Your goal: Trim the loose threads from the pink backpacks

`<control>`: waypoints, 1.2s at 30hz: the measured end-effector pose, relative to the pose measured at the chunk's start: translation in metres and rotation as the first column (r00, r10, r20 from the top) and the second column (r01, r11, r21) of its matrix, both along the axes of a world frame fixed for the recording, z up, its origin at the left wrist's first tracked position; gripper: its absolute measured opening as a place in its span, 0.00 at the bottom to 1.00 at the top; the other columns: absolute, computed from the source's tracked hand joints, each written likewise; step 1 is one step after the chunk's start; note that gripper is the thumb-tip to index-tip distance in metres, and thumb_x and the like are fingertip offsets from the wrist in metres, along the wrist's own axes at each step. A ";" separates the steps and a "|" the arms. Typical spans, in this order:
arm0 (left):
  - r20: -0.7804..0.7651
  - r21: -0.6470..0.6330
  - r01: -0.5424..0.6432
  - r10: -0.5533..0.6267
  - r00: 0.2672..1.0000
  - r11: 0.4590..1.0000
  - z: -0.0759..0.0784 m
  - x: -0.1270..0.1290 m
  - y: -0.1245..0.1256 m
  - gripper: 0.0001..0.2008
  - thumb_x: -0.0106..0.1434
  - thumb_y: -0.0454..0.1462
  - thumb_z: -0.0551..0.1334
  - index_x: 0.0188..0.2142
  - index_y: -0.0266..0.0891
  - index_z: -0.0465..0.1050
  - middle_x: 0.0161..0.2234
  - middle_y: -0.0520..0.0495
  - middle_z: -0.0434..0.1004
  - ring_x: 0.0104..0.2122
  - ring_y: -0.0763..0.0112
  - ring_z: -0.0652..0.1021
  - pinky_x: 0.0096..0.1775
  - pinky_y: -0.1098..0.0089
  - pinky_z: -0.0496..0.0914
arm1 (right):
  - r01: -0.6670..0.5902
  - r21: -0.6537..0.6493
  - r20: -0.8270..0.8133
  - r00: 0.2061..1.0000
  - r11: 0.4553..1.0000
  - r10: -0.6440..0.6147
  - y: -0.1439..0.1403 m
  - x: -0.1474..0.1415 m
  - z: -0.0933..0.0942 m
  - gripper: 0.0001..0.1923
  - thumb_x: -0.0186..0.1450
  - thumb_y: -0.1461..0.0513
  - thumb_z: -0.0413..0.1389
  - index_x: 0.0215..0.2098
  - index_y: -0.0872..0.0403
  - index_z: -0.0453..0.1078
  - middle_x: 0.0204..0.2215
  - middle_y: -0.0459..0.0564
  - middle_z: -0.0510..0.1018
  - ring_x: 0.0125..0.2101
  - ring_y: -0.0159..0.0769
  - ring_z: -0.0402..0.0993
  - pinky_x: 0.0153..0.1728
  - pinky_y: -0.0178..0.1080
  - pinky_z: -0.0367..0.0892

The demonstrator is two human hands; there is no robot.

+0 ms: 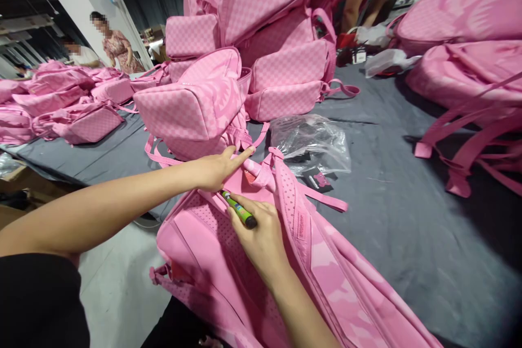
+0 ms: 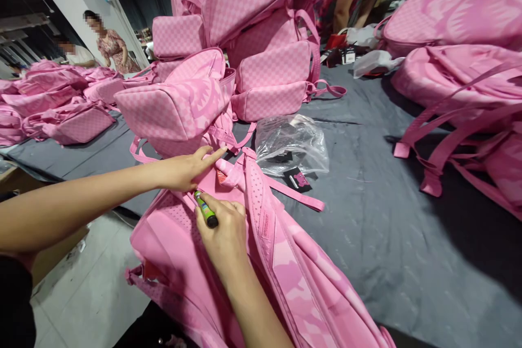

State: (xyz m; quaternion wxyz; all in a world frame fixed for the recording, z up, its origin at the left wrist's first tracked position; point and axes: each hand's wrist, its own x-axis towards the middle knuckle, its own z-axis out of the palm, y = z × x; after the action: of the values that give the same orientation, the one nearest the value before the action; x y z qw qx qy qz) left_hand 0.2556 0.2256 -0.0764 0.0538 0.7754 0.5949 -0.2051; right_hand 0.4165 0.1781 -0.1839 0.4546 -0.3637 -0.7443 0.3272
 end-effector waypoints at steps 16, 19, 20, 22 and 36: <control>0.010 0.062 0.060 -0.061 0.998 0.996 -0.014 -0.005 0.005 0.52 0.59 0.29 0.61 0.70 0.44 0.24 0.65 0.30 0.49 0.49 0.57 0.78 0.45 0.66 0.72 | 0.129 -0.001 0.006 0.992 0.992 -0.129 -0.003 -0.008 -0.002 0.11 0.64 0.61 0.58 0.43 0.52 0.78 0.37 0.52 0.84 0.37 0.41 0.79 0.45 0.46 0.66; 0.005 0.070 0.065 -0.066 0.998 0.995 -0.015 -0.004 0.006 0.50 0.59 0.29 0.60 0.70 0.44 0.25 0.65 0.30 0.50 0.49 0.57 0.78 0.44 0.66 0.72 | 0.106 -0.006 0.017 0.994 0.994 -0.105 -0.002 -0.007 -0.002 0.10 0.63 0.61 0.58 0.43 0.52 0.78 0.37 0.51 0.84 0.37 0.41 0.79 0.45 0.47 0.66; 0.004 0.073 0.065 -0.065 0.998 0.995 -0.015 -0.004 0.006 0.50 0.60 0.29 0.59 0.70 0.44 0.25 0.65 0.30 0.49 0.49 0.57 0.78 0.44 0.66 0.72 | 0.109 -0.009 0.027 0.994 0.994 -0.109 -0.002 -0.007 -0.002 0.10 0.63 0.61 0.58 0.42 0.52 0.78 0.37 0.51 0.84 0.36 0.41 0.79 0.45 0.47 0.66; 0.006 0.074 0.067 -0.068 0.998 0.995 -0.015 -0.004 0.006 0.50 0.59 0.29 0.59 0.70 0.44 0.25 0.66 0.30 0.48 0.49 0.57 0.78 0.44 0.66 0.72 | 0.134 -0.004 0.032 0.990 0.991 -0.134 -0.002 -0.007 -0.002 0.11 0.63 0.61 0.58 0.43 0.52 0.78 0.37 0.51 0.84 0.36 0.41 0.79 0.45 0.47 0.66; 0.034 0.083 0.058 -0.062 0.998 0.995 -0.016 -0.005 0.003 0.49 0.59 0.26 0.57 0.70 0.45 0.27 0.67 0.29 0.47 0.50 0.55 0.77 0.45 0.63 0.72 | 0.095 -0.002 0.062 0.994 0.995 -0.095 0.001 -0.004 0.004 0.11 0.63 0.63 0.58 0.43 0.51 0.78 0.38 0.50 0.84 0.36 0.40 0.79 0.45 0.47 0.66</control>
State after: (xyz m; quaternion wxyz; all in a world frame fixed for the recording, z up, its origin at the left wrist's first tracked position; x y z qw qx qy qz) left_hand 0.2505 0.2283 -0.0926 0.0267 0.7981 0.5781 -0.1676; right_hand 0.4126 0.1786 -0.1802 0.4456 -0.4096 -0.7391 0.2956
